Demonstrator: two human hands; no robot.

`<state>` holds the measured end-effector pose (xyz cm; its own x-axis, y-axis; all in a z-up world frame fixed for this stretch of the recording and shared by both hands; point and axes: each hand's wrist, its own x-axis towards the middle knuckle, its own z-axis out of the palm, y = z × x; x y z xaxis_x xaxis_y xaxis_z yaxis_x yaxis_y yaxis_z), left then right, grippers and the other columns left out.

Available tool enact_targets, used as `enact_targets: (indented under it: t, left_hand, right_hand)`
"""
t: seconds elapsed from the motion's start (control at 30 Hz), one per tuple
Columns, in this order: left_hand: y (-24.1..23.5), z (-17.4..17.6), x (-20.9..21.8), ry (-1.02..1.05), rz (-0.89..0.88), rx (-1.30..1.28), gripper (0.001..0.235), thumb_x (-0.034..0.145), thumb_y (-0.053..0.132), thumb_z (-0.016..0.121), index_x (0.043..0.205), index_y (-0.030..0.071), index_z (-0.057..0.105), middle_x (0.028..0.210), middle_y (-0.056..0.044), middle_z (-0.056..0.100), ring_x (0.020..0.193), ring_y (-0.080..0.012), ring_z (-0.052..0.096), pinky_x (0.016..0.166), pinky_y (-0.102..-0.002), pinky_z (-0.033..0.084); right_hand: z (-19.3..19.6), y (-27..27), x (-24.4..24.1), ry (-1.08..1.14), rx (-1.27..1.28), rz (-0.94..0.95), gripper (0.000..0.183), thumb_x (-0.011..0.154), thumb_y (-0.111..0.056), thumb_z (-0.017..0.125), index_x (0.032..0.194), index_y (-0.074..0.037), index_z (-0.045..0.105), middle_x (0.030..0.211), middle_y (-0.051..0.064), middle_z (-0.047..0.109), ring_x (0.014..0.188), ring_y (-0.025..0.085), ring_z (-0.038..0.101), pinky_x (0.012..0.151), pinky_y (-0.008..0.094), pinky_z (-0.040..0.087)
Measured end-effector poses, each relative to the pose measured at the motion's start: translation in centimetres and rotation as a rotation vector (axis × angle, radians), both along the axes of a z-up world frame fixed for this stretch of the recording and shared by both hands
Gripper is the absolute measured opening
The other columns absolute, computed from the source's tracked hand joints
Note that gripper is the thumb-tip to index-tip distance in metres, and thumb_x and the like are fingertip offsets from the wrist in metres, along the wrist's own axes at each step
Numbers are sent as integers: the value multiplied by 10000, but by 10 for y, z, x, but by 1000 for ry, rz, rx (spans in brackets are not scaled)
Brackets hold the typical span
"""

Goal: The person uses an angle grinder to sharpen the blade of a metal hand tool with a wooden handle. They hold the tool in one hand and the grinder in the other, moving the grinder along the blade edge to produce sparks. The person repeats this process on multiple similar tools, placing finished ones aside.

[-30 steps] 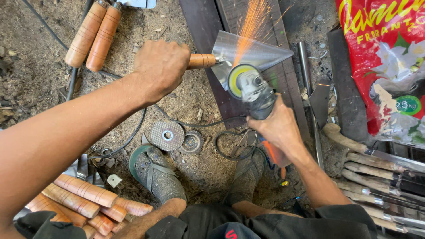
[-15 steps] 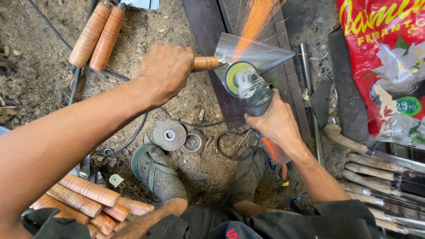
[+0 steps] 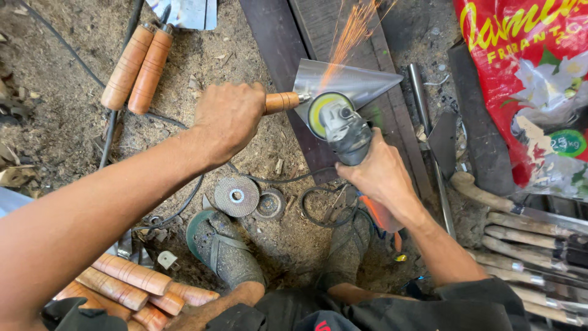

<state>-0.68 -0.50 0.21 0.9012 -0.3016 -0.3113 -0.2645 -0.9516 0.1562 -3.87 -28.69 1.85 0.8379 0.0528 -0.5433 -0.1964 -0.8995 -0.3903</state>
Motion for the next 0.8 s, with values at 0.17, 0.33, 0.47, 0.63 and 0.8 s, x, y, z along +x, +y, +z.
enact_targets:
  t: [0.17,0.33,0.47,0.63,0.8]
  left_hand:
    - [-10,14,1,206,80,28,174,1048,97,502,1072,-8,639,799,-185,729,649,-297,741,544,-481,587]
    - [-11,21,0,188,52,44,172,925,60,580,1072,-9,635,813,-198,733,692,-343,735,598,-492,582]
    - [-11,19,-3,169,55,30,154,935,62,578,1056,-12,636,816,-215,732,711,-371,732,616,-510,578]
    - [-12,17,-5,132,51,5,133,927,61,584,1025,-15,632,826,-218,729,727,-376,731,632,-512,577]
    - [-14,17,-8,155,48,-1,134,917,58,593,1026,-11,628,834,-211,733,738,-368,734,644,-506,577]
  right_hand:
    - [-1,-6,11,-6,-52,-62,921,654,-312,843,1356,124,436,975,347,715,944,458,734,861,468,586]
    - [-3,-41,35,-123,-99,-187,729,661,-285,854,1194,93,531,993,345,707,930,479,720,841,492,582]
    - [0,-47,37,-150,-134,-209,721,694,-287,858,1201,103,525,986,349,703,931,483,716,842,503,577]
    - [4,-9,2,-25,25,-75,849,630,-265,837,1303,108,477,919,320,727,867,444,750,831,463,603]
    - [-3,-7,1,-19,-10,-38,892,670,-288,848,1344,132,442,887,337,722,857,446,746,818,461,598]
